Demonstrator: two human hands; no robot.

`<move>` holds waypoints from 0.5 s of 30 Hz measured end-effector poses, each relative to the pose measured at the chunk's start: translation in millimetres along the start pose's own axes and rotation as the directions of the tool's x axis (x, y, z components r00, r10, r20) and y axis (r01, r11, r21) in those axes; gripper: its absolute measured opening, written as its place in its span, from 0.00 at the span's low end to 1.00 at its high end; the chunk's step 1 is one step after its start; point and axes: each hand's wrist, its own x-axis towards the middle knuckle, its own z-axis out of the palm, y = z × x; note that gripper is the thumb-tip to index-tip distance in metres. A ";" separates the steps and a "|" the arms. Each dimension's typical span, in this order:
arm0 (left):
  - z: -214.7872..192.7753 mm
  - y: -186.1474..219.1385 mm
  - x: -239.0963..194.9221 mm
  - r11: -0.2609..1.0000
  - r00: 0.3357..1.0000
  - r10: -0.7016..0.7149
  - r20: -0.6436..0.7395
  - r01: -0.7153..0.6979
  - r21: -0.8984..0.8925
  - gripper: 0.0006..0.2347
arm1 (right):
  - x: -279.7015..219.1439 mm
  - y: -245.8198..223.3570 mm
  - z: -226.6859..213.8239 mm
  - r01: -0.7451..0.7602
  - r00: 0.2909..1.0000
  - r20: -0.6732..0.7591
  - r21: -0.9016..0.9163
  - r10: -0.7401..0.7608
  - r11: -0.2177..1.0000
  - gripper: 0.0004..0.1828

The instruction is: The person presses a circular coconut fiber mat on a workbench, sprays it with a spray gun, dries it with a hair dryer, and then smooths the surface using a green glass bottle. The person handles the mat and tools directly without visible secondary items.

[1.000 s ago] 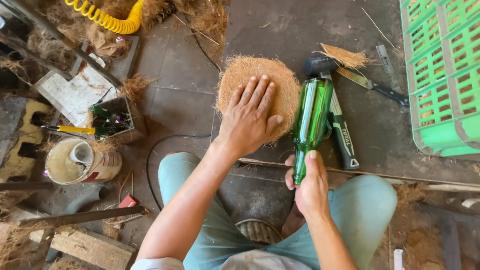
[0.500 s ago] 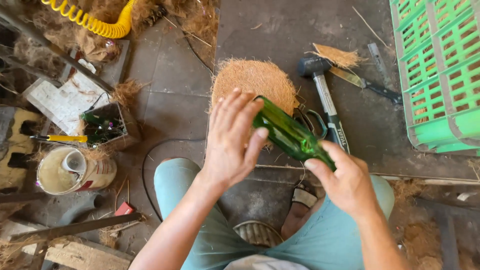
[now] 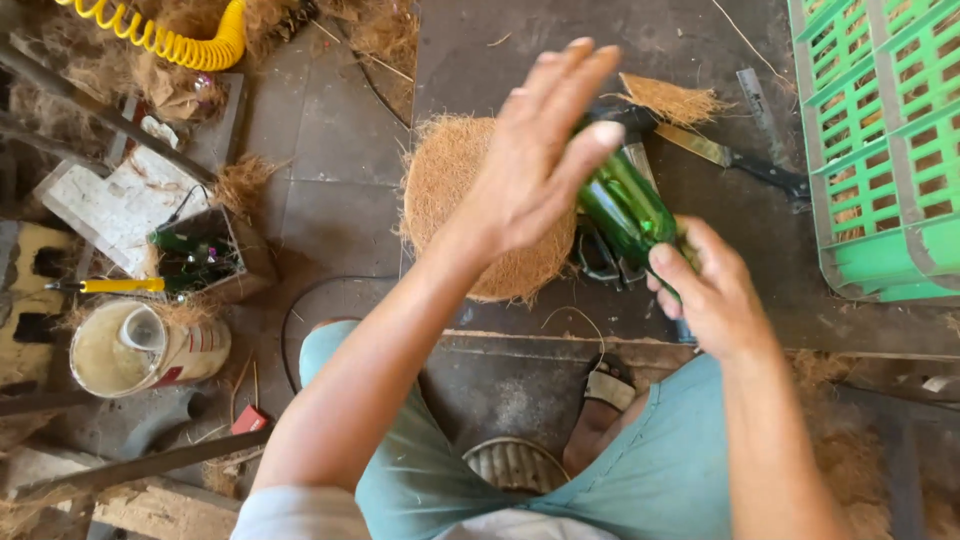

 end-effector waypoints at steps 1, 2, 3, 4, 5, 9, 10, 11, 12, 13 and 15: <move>-4.4 3.6 -10.7 1.000 0.986 -0.011 -0.169 0.012 0.007 0.27 | -1.4 4.0 5.8 0.007 0.999 -0.044 0.158 0.000 0.987 0.26; -7.2 7.7 -22.4 1.000 0.945 -0.019 -0.327 0.023 0.008 0.26 | -5.8 9.0 12.0 0.017 0.996 -0.091 0.313 0.013 0.949 0.21; 1.0 -0.7 -29.8 1.000 0.947 -0.014 -0.320 0.018 0.009 0.26 | -2.4 8.1 13.7 0.017 0.995 -0.099 0.317 0.015 0.948 0.21; 9.8 -9.2 -40.6 0.967 0.964 -0.032 -0.263 0.096 0.236 0.25 | -0.7 7.9 16.9 0.032 0.995 -0.102 0.344 0.003 0.938 0.26; 17.7 -17.8 -52.3 0.878 0.976 -0.060 -0.208 0.151 0.454 0.25 | 1.0 7.3 21.0 0.047 0.994 -0.105 0.371 -0.008 0.927 0.30; 28.9 -18.7 -56.7 0.796 0.983 -0.154 -0.099 0.183 0.577 0.30 | 16.0 19.6 24.3 -0.021 0.996 -0.068 0.439 0.057 0.898 0.20; 28.7 -17.5 -56.1 0.796 0.982 -0.169 -0.088 0.189 0.575 0.30 | 18.6 18.8 22.2 -0.113 0.993 0.013 0.467 0.120 0.877 0.24; 28.8 -16.5 -55.7 0.796 0.980 -0.184 -0.077 0.195 0.573 0.30 | 21.1 18.2 20.0 -0.204 0.979 0.097 0.487 0.180 0.849 0.30; 30.0 -15.8 -56.6 0.800 0.979 -0.190 -0.071 0.196 0.567 0.30 | 22.4 24.6 19.1 -0.214 0.977 0.098 0.485 0.190 0.848 0.30; 30.8 -14.6 -57.9 0.801 0.979 -0.192 -0.065 0.194 0.566 0.30 | 23.1 30.5 18.2 -0.327 0.944 0.215 0.547 0.249 0.771 0.36; 27.2 -16.2 -56.3 0.792 0.981 -0.181 -0.075 0.191 0.579 0.30 | 32.3 39.5 20.1 -0.419 0.905 0.331 0.591 0.267 0.689 0.42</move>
